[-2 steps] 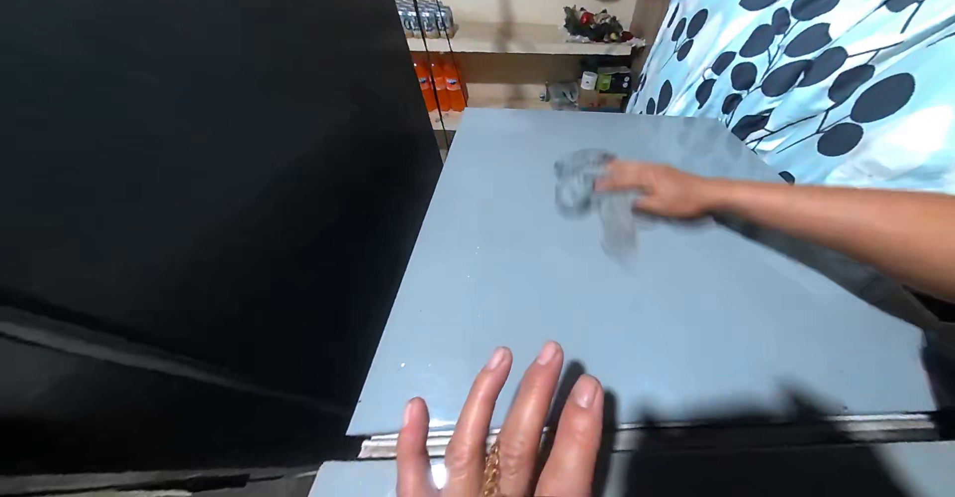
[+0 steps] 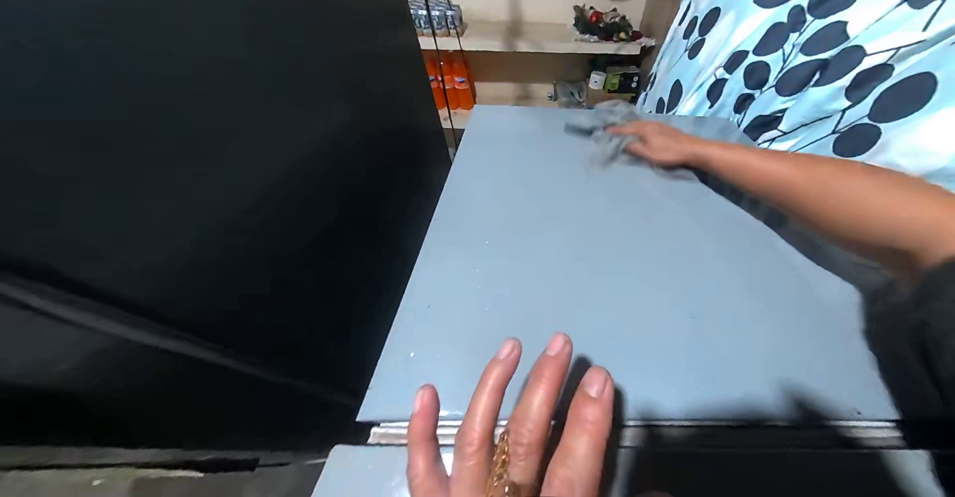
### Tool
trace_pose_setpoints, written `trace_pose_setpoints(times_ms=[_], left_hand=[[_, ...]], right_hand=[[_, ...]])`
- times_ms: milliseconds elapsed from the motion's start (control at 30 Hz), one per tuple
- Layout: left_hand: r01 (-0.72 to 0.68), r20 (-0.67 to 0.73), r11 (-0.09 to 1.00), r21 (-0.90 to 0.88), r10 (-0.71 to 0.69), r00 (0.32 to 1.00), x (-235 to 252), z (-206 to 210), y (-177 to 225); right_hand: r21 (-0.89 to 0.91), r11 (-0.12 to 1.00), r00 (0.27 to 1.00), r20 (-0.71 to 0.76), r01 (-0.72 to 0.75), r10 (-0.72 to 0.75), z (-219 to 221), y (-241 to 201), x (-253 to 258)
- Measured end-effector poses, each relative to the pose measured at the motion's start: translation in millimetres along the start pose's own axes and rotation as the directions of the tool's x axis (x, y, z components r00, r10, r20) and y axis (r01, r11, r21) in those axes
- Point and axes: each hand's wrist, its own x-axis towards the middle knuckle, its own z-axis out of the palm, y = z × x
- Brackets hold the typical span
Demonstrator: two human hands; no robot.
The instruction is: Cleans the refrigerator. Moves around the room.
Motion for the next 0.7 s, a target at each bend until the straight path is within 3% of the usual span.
trace_pose_setpoints(times_ms=[67, 133, 167, 233, 300, 367, 400, 433, 500, 533, 567, 600, 633, 700], left_hand=[[-0.002, -0.002, 1.000, 0.004, 0.002, 1.000, -1, 0, 0], [-0.016, 0.003, 1.000, 0.022, 0.016, 1.000, -2, -1, -1], [-0.017, -0.001, 1.000, 0.026, 0.017, 1.000, -2, -1, -1], [-0.009, -0.022, 0.999, 0.036, 0.010, 1.000, -3, 0, 0], [0.001, -0.057, 0.999, 0.041, 0.002, 0.998, -4, 1, 1], [0.002, -0.102, 0.999, 0.035, 0.002, 0.995, -5, 1, 0], [0.001, -0.125, 1.000, 0.026, 0.003, 0.992, -5, 3, 0], [-0.003, -0.144, 1.000, 0.019, 0.006, 0.990, -4, 5, 0], [-0.012, -0.156, 1.000, 0.018, 0.015, 0.988, -4, 8, 1], [-0.013, -0.162, 1.000, 0.016, 0.015, 0.987, -3, 9, 2], [-0.015, -0.171, 1.000, 0.010, 0.017, 0.985, -3, 9, 3], [-0.019, -0.185, 1.000, 0.006, 0.020, 0.983, -2, 10, 3], [-0.020, -0.198, 1.000, -0.001, 0.020, 0.980, -1, 10, 2], [-0.019, -0.221, 1.000, -0.020, 0.014, 0.975, 0, 8, 0]], right_hand=[[-0.069, 0.966, 0.968, -0.044, -0.248, 0.246, 8, 30, 60], [-0.016, 0.957, 0.956, -0.051, -0.290, 0.289, 26, -8, 89], [0.034, 0.980, 0.976, -0.086, -0.199, 0.201, 39, -44, 89], [0.118, 0.982, 0.985, -0.112, 0.145, -0.132, 57, -138, 55], [0.155, 0.846, 0.858, -0.023, 0.510, -0.513, 59, -218, -4], [0.183, 0.662, 0.680, -0.054, 0.727, -0.731, 59, -231, -46], [0.190, 0.639, 0.662, -0.091, 0.745, -0.744, 55, -209, -52], [0.181, 0.717, 0.737, -0.097, 0.674, -0.669, 46, -175, -57], [0.062, 0.962, 0.963, -0.060, 0.266, -0.263, 21, -91, -63], [0.015, 0.999, 0.999, -0.041, -0.031, 0.031, 9, -59, -65], [-0.009, 0.961, 0.959, -0.053, -0.278, 0.277, 1, -37, -64], [-0.012, 0.901, 0.899, -0.077, -0.434, 0.432, 1, -30, -60], [-0.005, 0.869, 0.865, -0.089, -0.495, 0.493, 5, -43, -55], [0.056, 0.930, 0.927, -0.081, -0.363, 0.367, 22, -118, -49]])
